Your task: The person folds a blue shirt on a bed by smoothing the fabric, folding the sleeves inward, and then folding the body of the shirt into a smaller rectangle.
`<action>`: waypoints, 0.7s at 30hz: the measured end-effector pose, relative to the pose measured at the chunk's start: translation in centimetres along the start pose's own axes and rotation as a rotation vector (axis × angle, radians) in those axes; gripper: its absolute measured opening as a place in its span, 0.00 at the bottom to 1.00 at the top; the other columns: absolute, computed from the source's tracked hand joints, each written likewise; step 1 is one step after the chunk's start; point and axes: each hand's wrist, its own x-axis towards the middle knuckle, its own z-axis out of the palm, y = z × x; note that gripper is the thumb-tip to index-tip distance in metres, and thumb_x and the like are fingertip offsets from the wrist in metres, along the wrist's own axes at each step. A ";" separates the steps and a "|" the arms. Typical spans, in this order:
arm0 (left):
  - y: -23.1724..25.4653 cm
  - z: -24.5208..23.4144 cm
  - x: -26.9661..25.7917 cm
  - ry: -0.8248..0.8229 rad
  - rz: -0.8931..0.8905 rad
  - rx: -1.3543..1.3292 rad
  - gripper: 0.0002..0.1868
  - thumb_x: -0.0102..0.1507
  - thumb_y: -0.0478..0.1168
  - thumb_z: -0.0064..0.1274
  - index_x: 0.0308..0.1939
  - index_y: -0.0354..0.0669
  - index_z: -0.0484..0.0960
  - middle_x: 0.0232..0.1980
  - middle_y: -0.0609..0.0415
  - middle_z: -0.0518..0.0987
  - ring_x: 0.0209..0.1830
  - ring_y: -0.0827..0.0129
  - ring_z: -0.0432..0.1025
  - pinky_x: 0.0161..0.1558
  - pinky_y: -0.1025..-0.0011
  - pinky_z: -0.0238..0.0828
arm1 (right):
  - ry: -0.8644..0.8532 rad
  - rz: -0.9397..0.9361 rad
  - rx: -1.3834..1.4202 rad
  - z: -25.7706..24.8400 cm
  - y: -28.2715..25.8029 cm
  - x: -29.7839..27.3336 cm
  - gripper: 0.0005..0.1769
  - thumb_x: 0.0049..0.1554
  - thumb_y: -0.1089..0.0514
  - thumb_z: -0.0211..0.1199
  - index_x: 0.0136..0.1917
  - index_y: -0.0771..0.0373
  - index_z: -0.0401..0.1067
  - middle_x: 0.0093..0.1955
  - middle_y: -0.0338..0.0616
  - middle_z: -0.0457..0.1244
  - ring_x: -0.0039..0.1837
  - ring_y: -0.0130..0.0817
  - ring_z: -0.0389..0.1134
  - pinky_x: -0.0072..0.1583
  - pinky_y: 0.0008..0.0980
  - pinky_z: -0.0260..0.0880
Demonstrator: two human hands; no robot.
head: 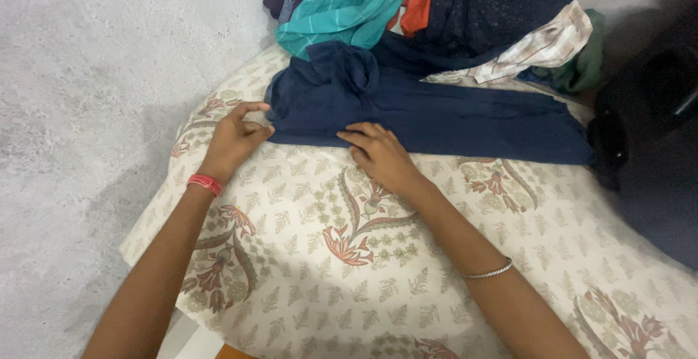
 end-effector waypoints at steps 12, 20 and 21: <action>2.5 1.9 0.6 0.116 0.296 0.573 0.18 0.69 0.39 0.51 0.63 0.51 0.71 0.39 0.50 0.82 0.36 0.53 0.78 0.37 0.57 0.72 | 0.024 0.061 -0.120 -0.1 0.2 -0.2 0.26 0.62 0.44 0.56 0.67 0.60 0.72 0.69 0.50 0.61 0.69 0.48 0.60 0.67 0.46 0.56; 1.7 1.2 0.3 0.075 0.234 0.402 0.19 0.67 0.38 0.52 0.62 0.50 0.73 0.36 0.55 0.81 0.33 0.63 0.78 0.37 0.63 0.72 | 0.213 0.123 0.015 0.3 -1.2 5.2 0.23 0.60 0.53 0.59 0.67 0.59 0.72 0.49 0.49 0.68 0.52 0.47 0.71 0.54 0.45 0.71; 1.8 1.3 0.2 0.082 0.227 0.393 0.19 0.67 0.39 0.52 0.62 0.50 0.73 0.35 0.55 0.81 0.32 0.63 0.78 0.36 0.63 0.72 | 0.211 0.099 -0.034 0.5 -1.2 6.6 0.24 0.60 0.53 0.61 0.68 0.60 0.72 0.48 0.50 0.68 0.51 0.48 0.71 0.53 0.46 0.71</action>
